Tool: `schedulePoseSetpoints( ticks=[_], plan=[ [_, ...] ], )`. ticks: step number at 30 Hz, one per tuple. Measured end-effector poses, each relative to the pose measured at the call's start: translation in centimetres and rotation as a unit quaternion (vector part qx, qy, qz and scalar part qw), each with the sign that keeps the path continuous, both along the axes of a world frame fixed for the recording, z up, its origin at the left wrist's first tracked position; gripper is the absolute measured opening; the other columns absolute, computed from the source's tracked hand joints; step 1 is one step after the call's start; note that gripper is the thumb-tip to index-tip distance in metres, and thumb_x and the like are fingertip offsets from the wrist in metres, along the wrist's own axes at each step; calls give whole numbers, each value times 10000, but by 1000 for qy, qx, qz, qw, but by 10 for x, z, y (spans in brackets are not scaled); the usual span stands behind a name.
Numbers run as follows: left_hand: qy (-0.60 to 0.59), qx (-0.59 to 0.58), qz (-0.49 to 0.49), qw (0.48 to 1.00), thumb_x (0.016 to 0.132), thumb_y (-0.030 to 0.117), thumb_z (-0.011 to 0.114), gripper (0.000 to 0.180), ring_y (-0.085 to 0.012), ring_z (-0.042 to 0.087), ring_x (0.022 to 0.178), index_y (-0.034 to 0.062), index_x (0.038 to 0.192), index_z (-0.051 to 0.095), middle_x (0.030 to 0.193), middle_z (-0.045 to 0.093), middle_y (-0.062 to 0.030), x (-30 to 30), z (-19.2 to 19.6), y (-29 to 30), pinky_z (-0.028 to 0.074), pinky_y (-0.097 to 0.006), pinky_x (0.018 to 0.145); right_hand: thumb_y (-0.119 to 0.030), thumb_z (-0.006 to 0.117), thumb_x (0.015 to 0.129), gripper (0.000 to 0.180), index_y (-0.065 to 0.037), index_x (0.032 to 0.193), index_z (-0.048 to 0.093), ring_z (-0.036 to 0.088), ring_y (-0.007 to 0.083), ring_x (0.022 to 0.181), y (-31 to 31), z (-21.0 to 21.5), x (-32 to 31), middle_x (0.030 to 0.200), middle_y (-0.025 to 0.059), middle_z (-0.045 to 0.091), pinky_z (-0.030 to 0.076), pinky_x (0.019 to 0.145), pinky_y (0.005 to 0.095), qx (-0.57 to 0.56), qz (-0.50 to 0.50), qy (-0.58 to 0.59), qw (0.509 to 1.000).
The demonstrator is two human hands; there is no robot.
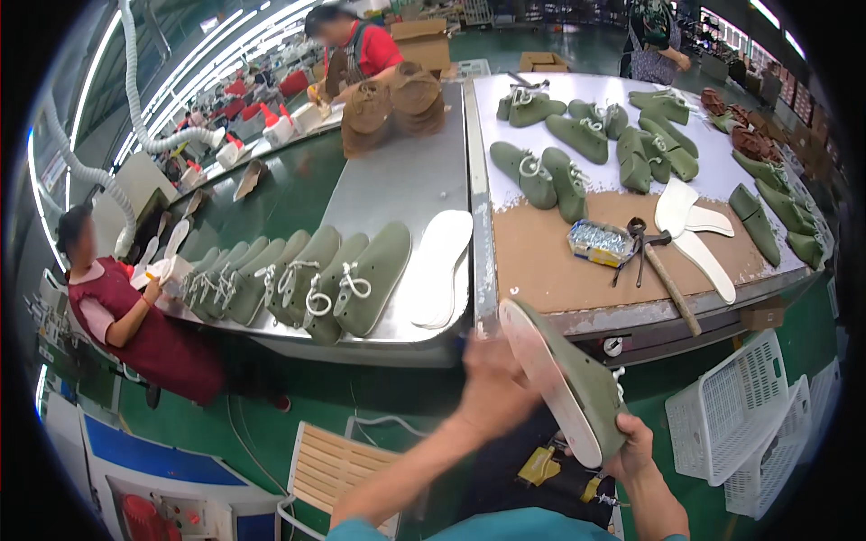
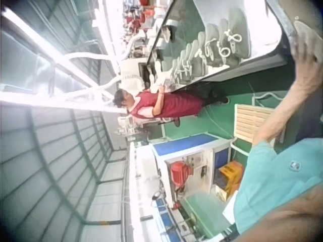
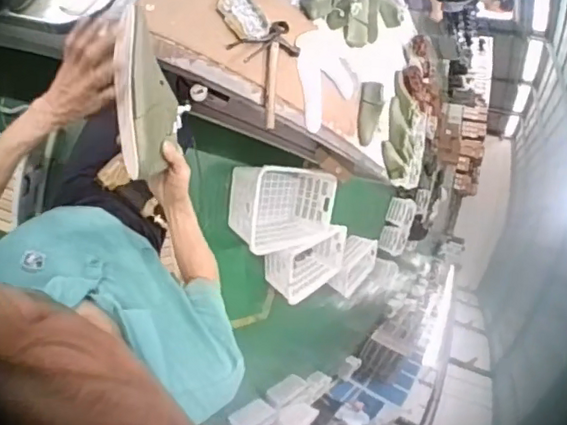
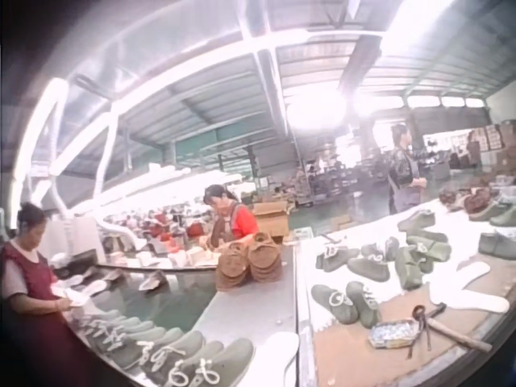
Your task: The person uses a handheld staple gun to attach white insoles to green shoe uppers. They repeatedly pick up an insole, staple it to a shoe upper, and place the finished shoe on a nearby table. Other workers are visible in the background performing similar tasks.
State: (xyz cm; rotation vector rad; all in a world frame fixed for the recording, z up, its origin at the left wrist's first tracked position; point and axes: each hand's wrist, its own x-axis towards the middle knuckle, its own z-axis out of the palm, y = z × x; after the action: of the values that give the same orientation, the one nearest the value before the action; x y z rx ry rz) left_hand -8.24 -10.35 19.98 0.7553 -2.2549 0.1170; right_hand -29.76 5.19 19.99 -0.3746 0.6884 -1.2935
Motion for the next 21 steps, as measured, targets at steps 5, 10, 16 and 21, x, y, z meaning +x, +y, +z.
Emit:
schedulePoseSetpoints(
  ticks=[5, 10, 16, 21],
  plan=[
    [56, 190, 286, 938, 831, 398, 808, 893, -520, 297, 1476, 54, 1562, 428, 1556, 398, -333, 54, -28, -110, 251, -624, 1194, -175, 621, 958, 609, 53, 1493, 443, 659, 243, 1185, -71, 25, -6, 1300, 154, 657, 547, 1012, 384, -88, -76, 130, 985],
    [-44, 308, 307, 899, 786, 382, 816, 947, -492, 448, 1353, 99, 1582, 388, 1438, 511, -314, 74, -32, -154, 404, -616, 1092, -147, 625, 985, 508, 29, 1451, 525, 619, 166, 1121, -153, 23, 17, 1267, 108, 662, 501, 994, 324, -102, -96, 309, 941],
    [194, 395, 203, 875, 819, 210, 710, 574, -333, 663, 1081, 80, 1373, 639, 1182, 675, -177, 106, -19, -166, 563, -435, 913, -253, 669, 917, 551, 41, 1360, 527, 597, 464, 1194, -194, 8, 66, 1276, 289, 613, 474, 1037, 524, -176, -58, 659, 729],
    [516, 572, -7, 637, 876, 179, 643, 608, -259, 670, 1039, 83, 1461, 510, 1169, 638, -108, 103, 28, -166, 634, -526, 804, -367, 707, 953, 619, 64, 1365, 538, 566, 489, 1258, -244, -11, 115, 1343, 318, 582, 456, 1092, 524, -290, -73, 670, 679]
  ],
)
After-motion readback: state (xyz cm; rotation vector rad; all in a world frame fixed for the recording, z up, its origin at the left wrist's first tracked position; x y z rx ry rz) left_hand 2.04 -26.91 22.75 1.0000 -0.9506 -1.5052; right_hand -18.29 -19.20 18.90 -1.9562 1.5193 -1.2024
